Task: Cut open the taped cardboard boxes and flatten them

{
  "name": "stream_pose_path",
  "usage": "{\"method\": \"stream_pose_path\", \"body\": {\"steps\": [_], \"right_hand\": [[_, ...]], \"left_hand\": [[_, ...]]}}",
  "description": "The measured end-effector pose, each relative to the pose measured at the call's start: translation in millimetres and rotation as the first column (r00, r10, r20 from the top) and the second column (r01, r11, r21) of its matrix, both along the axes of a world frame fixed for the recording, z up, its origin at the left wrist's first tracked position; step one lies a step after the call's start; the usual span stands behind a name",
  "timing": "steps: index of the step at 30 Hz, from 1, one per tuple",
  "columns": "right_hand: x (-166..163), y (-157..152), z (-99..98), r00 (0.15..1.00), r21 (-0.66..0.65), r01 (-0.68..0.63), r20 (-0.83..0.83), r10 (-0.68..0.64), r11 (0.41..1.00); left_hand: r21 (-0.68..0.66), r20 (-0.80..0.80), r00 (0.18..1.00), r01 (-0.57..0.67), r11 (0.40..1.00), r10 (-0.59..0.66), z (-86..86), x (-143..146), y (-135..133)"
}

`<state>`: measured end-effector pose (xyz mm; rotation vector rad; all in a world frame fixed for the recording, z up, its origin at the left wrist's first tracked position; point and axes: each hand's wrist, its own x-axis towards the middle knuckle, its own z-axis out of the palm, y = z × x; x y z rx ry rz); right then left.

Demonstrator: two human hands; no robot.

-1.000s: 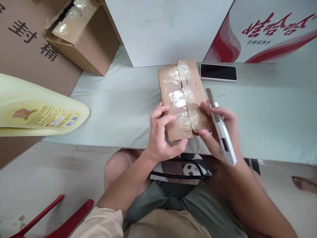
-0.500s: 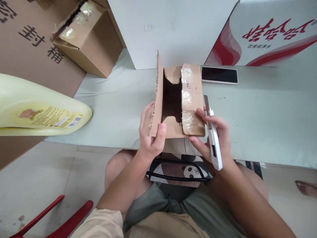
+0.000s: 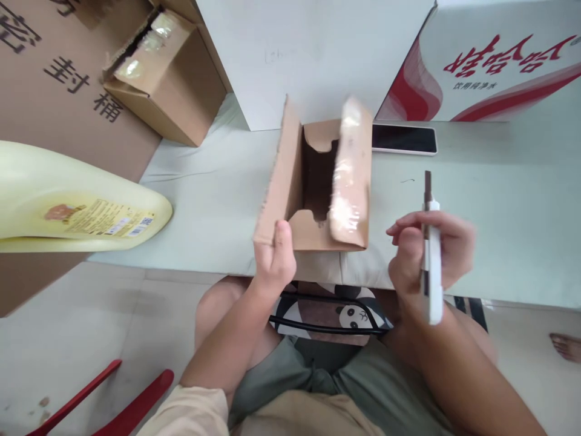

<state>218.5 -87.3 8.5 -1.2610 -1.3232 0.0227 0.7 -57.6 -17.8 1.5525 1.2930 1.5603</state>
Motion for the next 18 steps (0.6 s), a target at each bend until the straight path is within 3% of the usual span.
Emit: {"method": "stream_pose_path", "body": {"steps": [2, 5, 8, 11, 15, 18], "right_hand": [[14, 3, -5.5, 0.996, -0.119, 0.080, 0.054, -0.074, 0.990], [40, 11, -20.9, 0.967, -0.432, 0.110, 0.256, 0.005, 0.895], [59, 21, -41.2, 0.931, -0.632, 0.130, 0.342, 0.124, 0.764], [63, 28, -53.0, 0.900, -0.703, 0.169, 0.396, 0.183, 0.691], [55, 25, -43.5, 0.918, -0.672, 0.135, 0.362, 0.164, 0.728], [49, 18, -29.2, 0.936, -0.588, -0.120, 0.202, 0.289, 0.800]], "left_hand": [[-0.123, 0.232, 0.963, -0.110, 0.986, 0.137, 3.9, -3, 7], [-0.348, 0.531, 0.794, -0.113, 0.931, 0.295, 13.7, -13, 22], [-0.532, 0.634, 0.654, -0.019, 0.846, 0.413, 19.3, -25, 36], [-0.582, 0.680, 0.604, 0.100, 0.807, 0.416, 18.6, -30, 42], [-0.616, 0.697, 0.565, 0.157, 0.772, 0.441, 18.8, -26, 44], [-0.639, 0.686, 0.562, 0.160, 0.752, 0.463, 22.3, -19, 42]]}}
